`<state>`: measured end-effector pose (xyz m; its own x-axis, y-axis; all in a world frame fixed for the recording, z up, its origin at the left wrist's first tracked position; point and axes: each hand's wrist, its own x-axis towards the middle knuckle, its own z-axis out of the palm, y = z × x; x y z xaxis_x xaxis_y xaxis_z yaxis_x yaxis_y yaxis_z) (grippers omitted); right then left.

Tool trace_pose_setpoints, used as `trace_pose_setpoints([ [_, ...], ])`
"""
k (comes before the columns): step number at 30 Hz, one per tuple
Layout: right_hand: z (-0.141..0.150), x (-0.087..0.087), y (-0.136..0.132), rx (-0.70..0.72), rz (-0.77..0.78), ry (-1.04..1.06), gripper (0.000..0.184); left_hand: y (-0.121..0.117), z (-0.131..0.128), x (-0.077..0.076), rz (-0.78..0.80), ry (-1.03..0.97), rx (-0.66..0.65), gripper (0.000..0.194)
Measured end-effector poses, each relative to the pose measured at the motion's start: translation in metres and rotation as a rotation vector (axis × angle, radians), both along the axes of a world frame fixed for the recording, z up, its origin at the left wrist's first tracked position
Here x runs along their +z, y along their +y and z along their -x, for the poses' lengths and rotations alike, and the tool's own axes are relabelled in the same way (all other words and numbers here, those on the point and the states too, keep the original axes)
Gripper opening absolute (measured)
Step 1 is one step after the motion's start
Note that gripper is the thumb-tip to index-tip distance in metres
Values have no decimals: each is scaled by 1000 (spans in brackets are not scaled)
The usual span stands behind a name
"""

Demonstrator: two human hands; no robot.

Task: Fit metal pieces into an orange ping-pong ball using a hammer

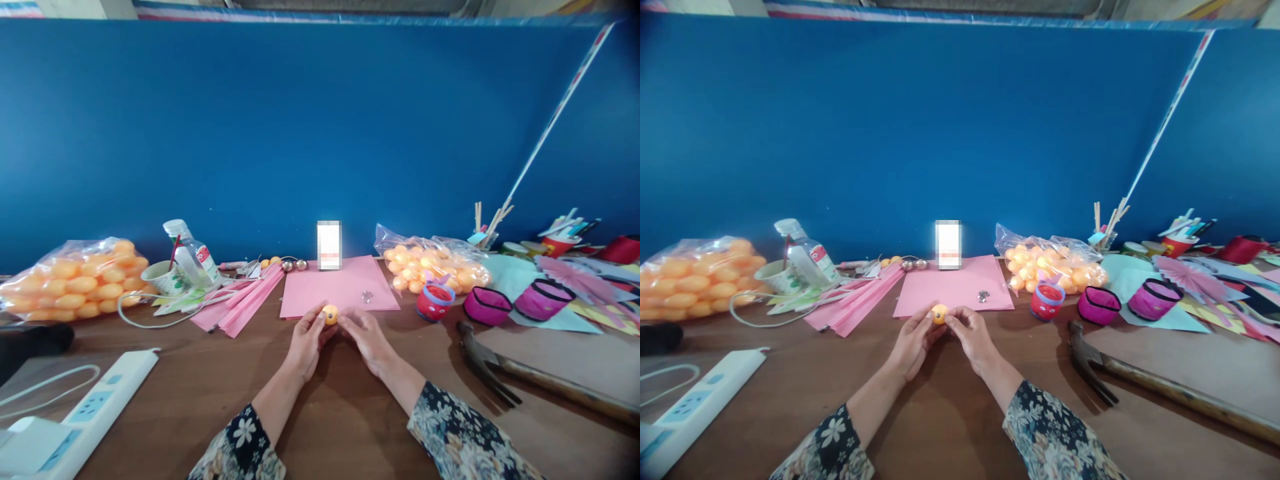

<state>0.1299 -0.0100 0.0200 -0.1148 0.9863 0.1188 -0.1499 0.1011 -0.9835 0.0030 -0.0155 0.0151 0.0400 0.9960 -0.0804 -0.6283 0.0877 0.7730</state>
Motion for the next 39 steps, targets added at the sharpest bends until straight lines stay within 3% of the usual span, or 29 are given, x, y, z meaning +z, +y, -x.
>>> trace_pose_setpoints([
  [39,1,4,-1,19,55,4,23,1,-1,1,-3,-5,0,35],
])
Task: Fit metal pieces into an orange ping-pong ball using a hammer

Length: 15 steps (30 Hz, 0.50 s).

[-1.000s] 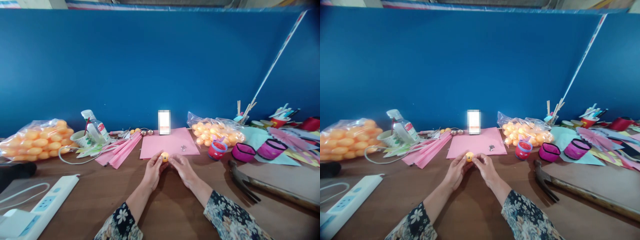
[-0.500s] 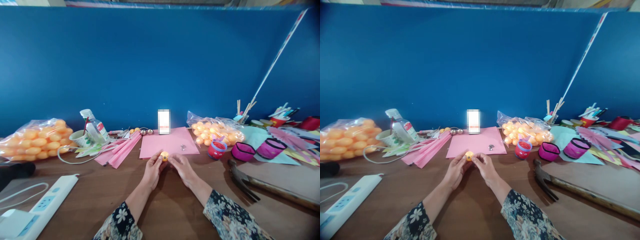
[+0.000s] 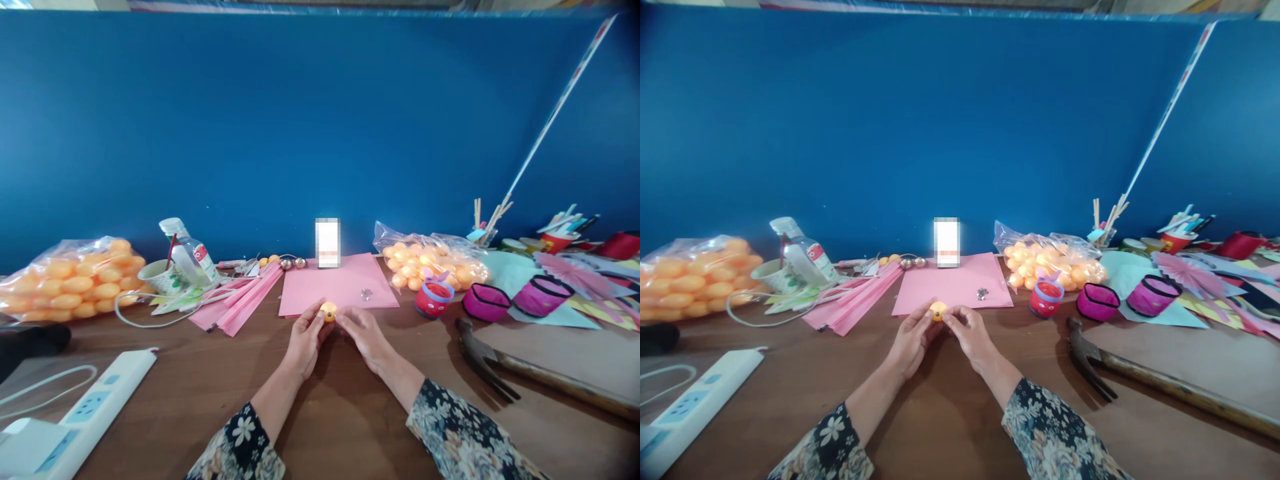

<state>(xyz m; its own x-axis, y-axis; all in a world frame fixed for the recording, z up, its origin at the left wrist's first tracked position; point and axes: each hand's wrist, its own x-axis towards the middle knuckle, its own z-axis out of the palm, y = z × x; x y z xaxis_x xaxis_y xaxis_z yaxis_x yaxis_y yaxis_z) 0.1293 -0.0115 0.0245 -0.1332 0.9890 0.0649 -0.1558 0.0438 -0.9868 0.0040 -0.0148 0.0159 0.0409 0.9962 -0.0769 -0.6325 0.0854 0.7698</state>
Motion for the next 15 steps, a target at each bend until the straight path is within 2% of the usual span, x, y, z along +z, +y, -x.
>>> trace_pose_setpoints([
  [15,0,0,0,-10,13,-8,31,1,0,0,5,-1,8,35],
])
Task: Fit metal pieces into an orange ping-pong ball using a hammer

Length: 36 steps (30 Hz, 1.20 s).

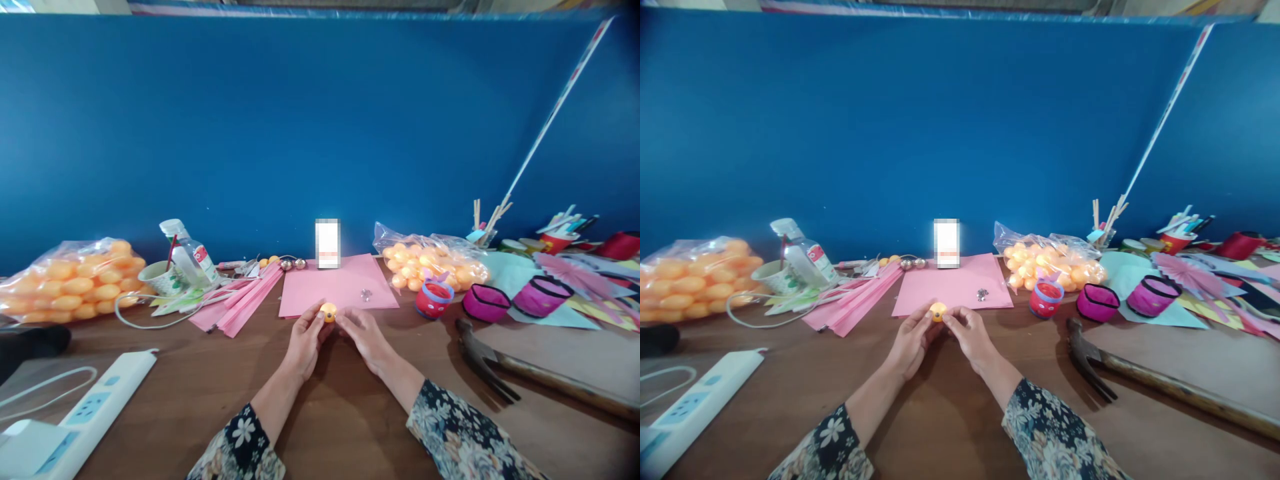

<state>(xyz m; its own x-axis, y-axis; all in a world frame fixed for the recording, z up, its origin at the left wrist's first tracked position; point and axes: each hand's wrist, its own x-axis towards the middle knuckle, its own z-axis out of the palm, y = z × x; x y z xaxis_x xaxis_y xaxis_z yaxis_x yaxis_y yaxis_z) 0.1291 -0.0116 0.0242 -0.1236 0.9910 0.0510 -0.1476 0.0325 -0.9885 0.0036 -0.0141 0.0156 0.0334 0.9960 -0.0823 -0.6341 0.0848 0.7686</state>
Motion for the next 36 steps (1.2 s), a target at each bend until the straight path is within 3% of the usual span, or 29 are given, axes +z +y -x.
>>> trace_pose_setpoints([
  [36,0,2,-1,9,17,-10,30,-1,0,0,-10,-22,-5,32],
])
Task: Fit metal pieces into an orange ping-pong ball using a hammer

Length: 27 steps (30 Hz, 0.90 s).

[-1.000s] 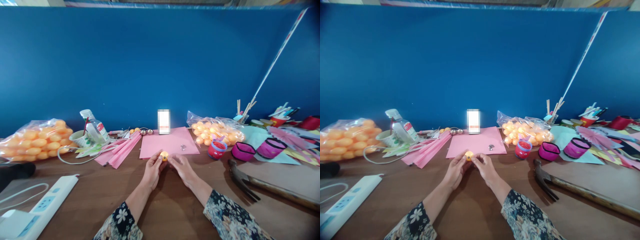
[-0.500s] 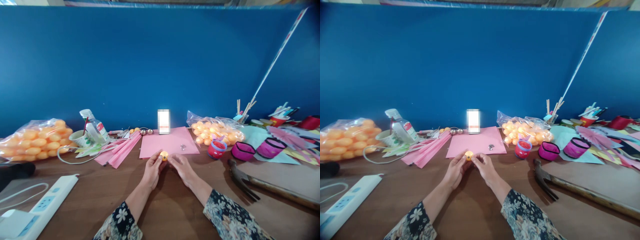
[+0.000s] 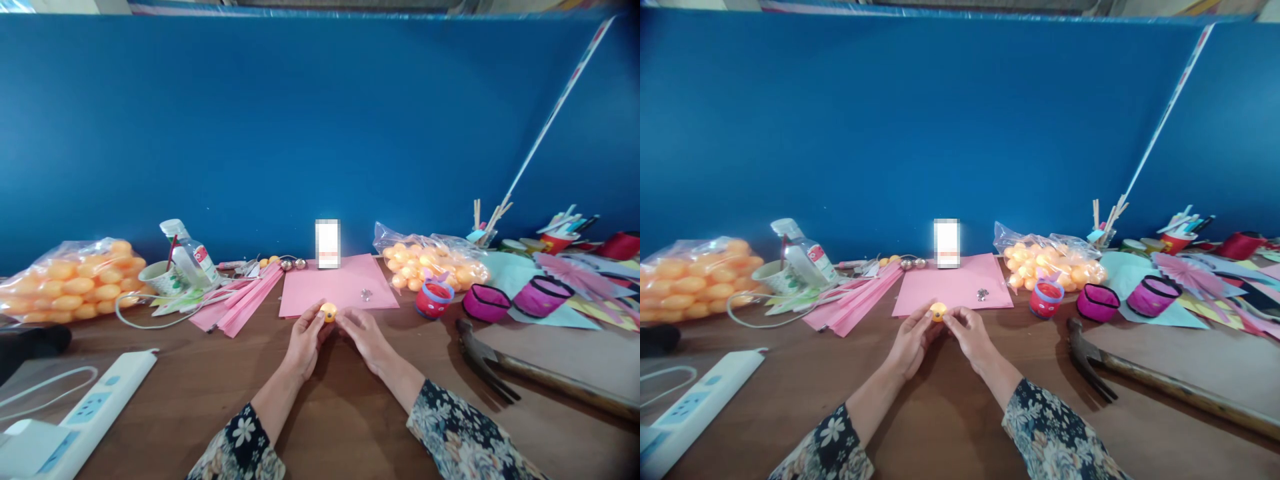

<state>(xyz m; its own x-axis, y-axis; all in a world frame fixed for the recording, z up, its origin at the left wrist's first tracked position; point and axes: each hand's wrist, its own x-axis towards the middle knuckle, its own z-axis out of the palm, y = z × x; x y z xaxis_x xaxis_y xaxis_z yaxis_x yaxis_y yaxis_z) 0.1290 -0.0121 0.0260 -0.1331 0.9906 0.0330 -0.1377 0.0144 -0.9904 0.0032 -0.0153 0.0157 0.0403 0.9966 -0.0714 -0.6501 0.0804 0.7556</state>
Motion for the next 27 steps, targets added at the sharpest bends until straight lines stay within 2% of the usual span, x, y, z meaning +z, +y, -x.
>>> trace_pose_setpoints([
  [27,0,-4,2,3,-17,3,29,1,0,1,11,16,17,33],
])
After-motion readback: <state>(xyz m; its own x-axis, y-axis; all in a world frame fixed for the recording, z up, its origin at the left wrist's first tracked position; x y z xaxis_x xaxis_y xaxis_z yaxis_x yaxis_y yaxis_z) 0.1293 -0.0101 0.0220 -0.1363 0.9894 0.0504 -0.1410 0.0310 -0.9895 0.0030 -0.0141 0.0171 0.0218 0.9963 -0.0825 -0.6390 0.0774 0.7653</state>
